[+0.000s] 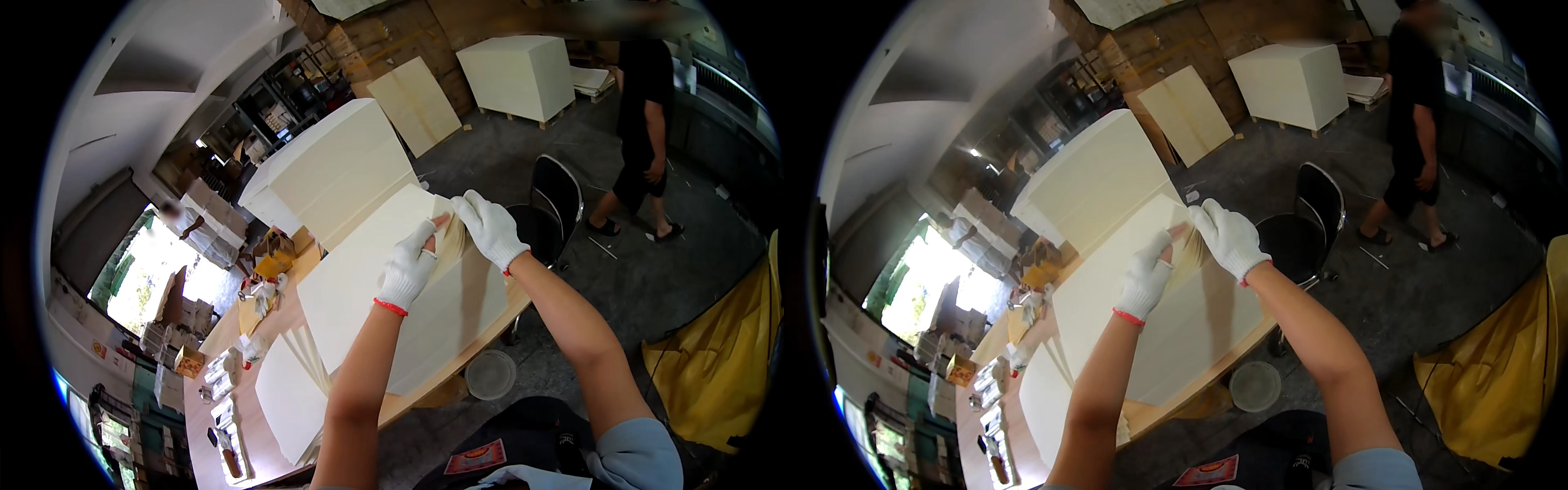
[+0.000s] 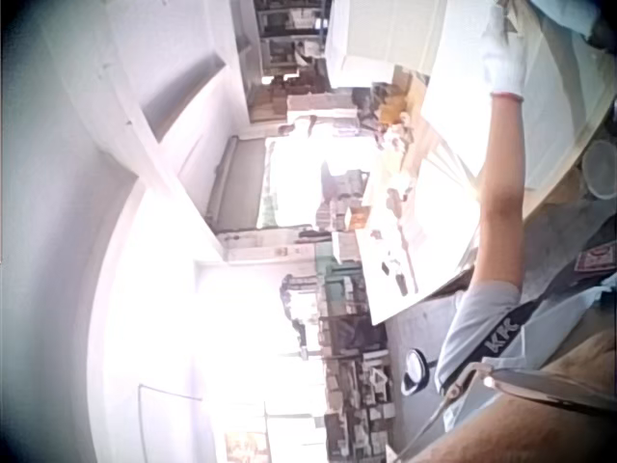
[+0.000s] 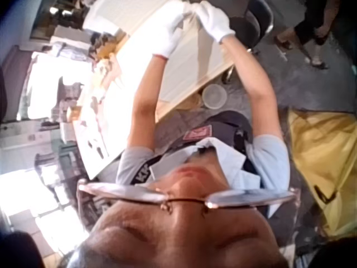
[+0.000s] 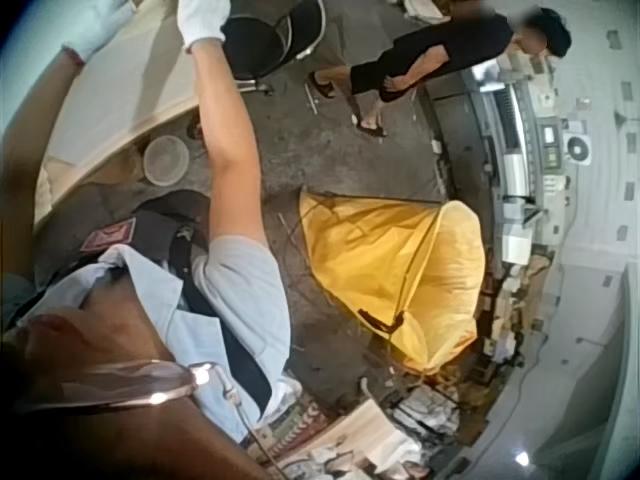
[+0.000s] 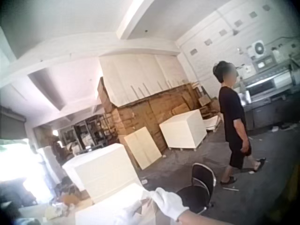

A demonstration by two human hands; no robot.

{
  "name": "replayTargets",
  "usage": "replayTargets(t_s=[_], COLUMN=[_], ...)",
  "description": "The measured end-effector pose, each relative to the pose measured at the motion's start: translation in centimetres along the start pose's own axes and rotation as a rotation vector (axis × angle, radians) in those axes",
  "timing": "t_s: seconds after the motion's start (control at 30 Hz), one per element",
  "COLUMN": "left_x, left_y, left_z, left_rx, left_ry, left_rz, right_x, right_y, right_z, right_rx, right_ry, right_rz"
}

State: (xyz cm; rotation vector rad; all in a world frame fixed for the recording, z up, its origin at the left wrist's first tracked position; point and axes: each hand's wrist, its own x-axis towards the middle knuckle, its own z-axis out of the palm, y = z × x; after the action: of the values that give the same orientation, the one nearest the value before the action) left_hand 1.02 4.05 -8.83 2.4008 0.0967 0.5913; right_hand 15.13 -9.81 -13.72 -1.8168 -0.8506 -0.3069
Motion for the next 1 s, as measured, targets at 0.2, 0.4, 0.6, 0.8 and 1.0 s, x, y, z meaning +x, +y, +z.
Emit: replayTargets(t_s=[0.2, 0.4, 0.6, 0.8, 1.0], left_x=[-0.2, -0.1, 0.1, -0.1, -0.1], left_y=[1.2, 1.1, -1.0, 1.2, 0.7], left_z=[-0.5, -0.3, 0.4, -0.3, -0.1], left_rx=[0.144, 0.044, 0.010, 0.174, 0.089], left_ry=[-0.082, -0.071, 0.033, -0.127, -0.074], left_rz=[-0.037, 0.002, 0.145, -0.123, -0.025], right_x=[-0.4, -0.4, -0.1, -0.3, -0.4], right_y=[0.2, 0.5, 1.4, 0.8, 0.1], right_z=[0.6, 0.3, 0.8, 0.8, 0.2], right_rx=[0.012, 0.016, -0.051, 0.007, 0.013], right_ry=[0.064, 0.040, 0.017, 0.046, 0.033], right_rz=[-0.022, -0.022, -0.075, -0.019, -0.022])
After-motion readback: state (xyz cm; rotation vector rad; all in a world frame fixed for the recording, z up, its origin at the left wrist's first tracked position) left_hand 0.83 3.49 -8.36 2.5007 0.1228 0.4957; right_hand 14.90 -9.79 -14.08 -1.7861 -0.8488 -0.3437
